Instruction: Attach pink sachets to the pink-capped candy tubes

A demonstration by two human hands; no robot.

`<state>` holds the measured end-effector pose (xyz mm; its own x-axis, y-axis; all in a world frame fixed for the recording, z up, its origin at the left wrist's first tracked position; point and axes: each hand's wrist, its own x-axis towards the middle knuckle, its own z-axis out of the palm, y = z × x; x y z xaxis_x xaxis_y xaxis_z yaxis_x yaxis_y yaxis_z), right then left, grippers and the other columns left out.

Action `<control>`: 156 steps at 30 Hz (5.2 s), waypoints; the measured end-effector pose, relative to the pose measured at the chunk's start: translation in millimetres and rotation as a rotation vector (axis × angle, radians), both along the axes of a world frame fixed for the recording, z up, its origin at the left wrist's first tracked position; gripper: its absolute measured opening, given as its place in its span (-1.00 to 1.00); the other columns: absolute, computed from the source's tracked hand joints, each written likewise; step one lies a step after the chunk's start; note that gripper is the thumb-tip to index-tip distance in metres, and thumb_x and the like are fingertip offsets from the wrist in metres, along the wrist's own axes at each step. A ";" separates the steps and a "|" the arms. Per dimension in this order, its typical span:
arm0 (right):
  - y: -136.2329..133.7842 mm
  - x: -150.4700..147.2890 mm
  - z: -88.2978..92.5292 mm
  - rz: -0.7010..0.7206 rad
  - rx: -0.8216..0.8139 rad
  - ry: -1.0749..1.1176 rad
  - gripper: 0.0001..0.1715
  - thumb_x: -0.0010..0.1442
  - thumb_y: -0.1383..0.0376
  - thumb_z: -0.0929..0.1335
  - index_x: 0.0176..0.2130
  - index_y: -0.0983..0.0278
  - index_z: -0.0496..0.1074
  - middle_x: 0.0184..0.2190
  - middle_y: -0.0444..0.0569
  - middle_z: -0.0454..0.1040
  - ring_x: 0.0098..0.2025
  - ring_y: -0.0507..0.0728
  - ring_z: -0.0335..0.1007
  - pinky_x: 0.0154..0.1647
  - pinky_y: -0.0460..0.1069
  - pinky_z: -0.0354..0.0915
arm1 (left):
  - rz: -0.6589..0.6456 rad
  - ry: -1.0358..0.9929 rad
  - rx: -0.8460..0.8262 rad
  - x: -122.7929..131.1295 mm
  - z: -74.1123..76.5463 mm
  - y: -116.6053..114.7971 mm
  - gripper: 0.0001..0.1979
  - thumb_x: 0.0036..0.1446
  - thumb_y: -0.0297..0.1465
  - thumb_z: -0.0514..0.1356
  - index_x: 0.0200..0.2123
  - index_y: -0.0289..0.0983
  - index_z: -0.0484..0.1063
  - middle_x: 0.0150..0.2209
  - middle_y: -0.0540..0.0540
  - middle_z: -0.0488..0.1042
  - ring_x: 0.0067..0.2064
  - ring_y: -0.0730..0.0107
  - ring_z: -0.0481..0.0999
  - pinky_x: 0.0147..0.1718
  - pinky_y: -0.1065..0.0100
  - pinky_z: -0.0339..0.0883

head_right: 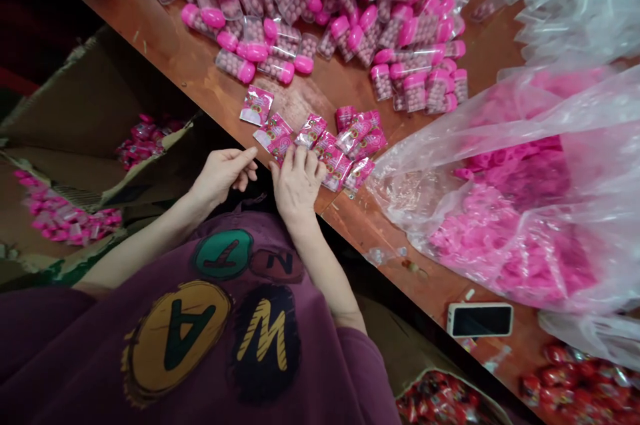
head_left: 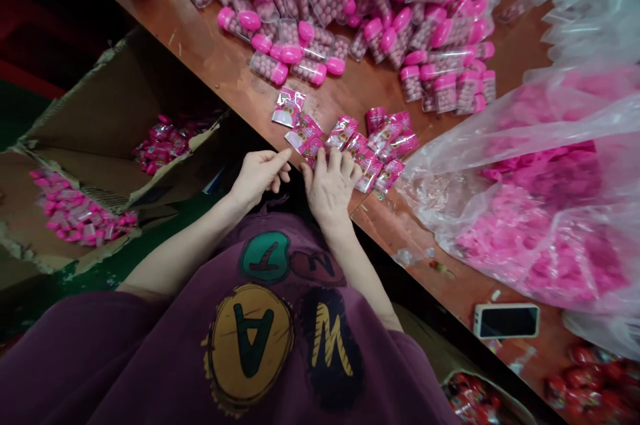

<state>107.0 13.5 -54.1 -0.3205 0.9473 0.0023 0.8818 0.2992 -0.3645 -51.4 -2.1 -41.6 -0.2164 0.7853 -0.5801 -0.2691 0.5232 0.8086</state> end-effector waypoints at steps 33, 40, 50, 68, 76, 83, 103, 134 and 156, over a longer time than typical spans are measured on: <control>210.2 -12.9 17.5 0.171 0.174 -0.158 -0.43 0.36 0.48 0.19 0.26 0.25 0.42 0.37 0.22 0.29 0.30 0.42 0.24 0.21 0.30 0.26 | 0.132 -0.349 0.043 9.4 -0.6 53.4 -0.65 -0.05 -0.29 0.54 -0.53 -0.38 0.48 -0.67 0.00 0.38 -0.69 0.64 0.25 -0.69 0.52 -0.02; 202.2 -8.2 16.6 0.394 0.138 -0.249 -0.59 0.42 0.37 0.20 0.16 0.34 0.43 0.24 0.25 0.44 0.36 0.44 0.17 0.32 0.40 0.08 | 0.194 -0.488 0.043 2.7 7.0 57.0 -0.69 0.06 -0.36 0.50 -0.49 -0.38 0.45 -0.64 0.04 0.37 -0.67 0.68 0.25 -0.68 0.53 -0.05; 72.3 5.8 31.3 -0.075 -0.437 1.047 -0.65 0.19 0.05 0.52 -0.20 0.13 0.37 -0.42 -0.22 0.37 -0.48 0.00 0.26 -0.45 -0.04 0.32 | 0.175 -0.539 0.138 13.3 15.4 51.0 -0.72 0.09 -0.36 0.50 -0.43 -0.37 0.48 -0.53 0.04 0.45 -0.64 0.71 0.26 -0.66 0.51 -0.04; -7.3 18.6 18.9 -0.311 -0.439 1.314 -0.62 0.34 -0.02 0.40 -0.08 0.12 0.23 -0.38 -0.25 0.42 -0.57 -0.08 0.34 -0.61 -0.12 0.24 | 0.183 -0.541 0.081 39.0 11.2 27.0 -0.68 0.22 -0.30 0.41 -0.43 -0.32 0.39 -0.59 0.09 0.40 -0.63 0.66 0.31 -0.62 0.52 0.14; -10.3 18.7 7.7 -0.291 -0.398 1.246 -0.51 0.31 -0.12 0.41 -0.03 0.13 0.26 -0.39 -0.24 0.43 -0.59 -0.10 0.31 -0.69 -0.15 0.15 | 0.075 -0.552 0.108 45.5 10.6 23.2 -0.60 0.27 -0.22 0.38 -0.50 -0.33 0.39 -0.65 0.06 0.35 -0.63 0.64 0.30 -0.63 0.52 0.08; -10.2 22.9 11.3 -0.263 -0.666 1.394 -0.42 0.32 -0.08 0.41 0.16 0.08 0.20 -0.44 -0.30 0.37 -0.68 -0.11 0.12 -0.76 -0.16 -0.04 | -0.092 -0.488 0.189 46.9 8.9 19.6 -0.46 0.17 -0.06 0.41 -0.61 -0.32 0.36 -0.69 0.02 0.31 -0.62 0.61 0.32 -0.62 0.49 0.05; -8.3 23.4 1.3 -0.142 -0.434 1.159 -0.30 0.36 -0.12 0.36 0.31 0.00 0.10 -0.23 -0.09 0.45 -0.41 0.03 0.41 -0.47 -0.05 0.38 | -0.252 -0.404 0.176 38.3 16.8 23.7 -0.56 0.26 -0.14 0.36 -0.52 -0.32 0.43 -0.69 0.06 0.29 -0.66 0.65 0.21 -0.64 0.50 -0.03; -10.8 50.2 12.4 -0.231 -0.661 1.230 -0.33 0.33 0.01 0.42 0.28 -0.01 0.12 -0.56 -0.33 0.25 -0.70 -0.02 0.01 -0.70 -0.08 0.02 | -0.273 -0.496 0.027 70.9 11.5 18.8 -0.55 0.18 -0.14 0.42 -0.51 -0.34 0.39 -0.65 0.03 0.34 -0.69 0.69 0.15 -0.67 0.50 -0.11; 194.7 -36.8 13.9 0.203 0.052 -0.216 -0.53 0.51 0.16 0.14 0.13 0.36 0.44 0.16 0.31 0.41 0.24 0.44 0.30 0.24 0.40 0.21 | -0.732 1.111 0.501 9.3 -23.1 -8.0 -0.49 0.32 -0.55 0.00 0.25 -0.30 0.48 0.36 -0.33 0.39 -0.12 0.16 0.65 -0.14 0.18 0.46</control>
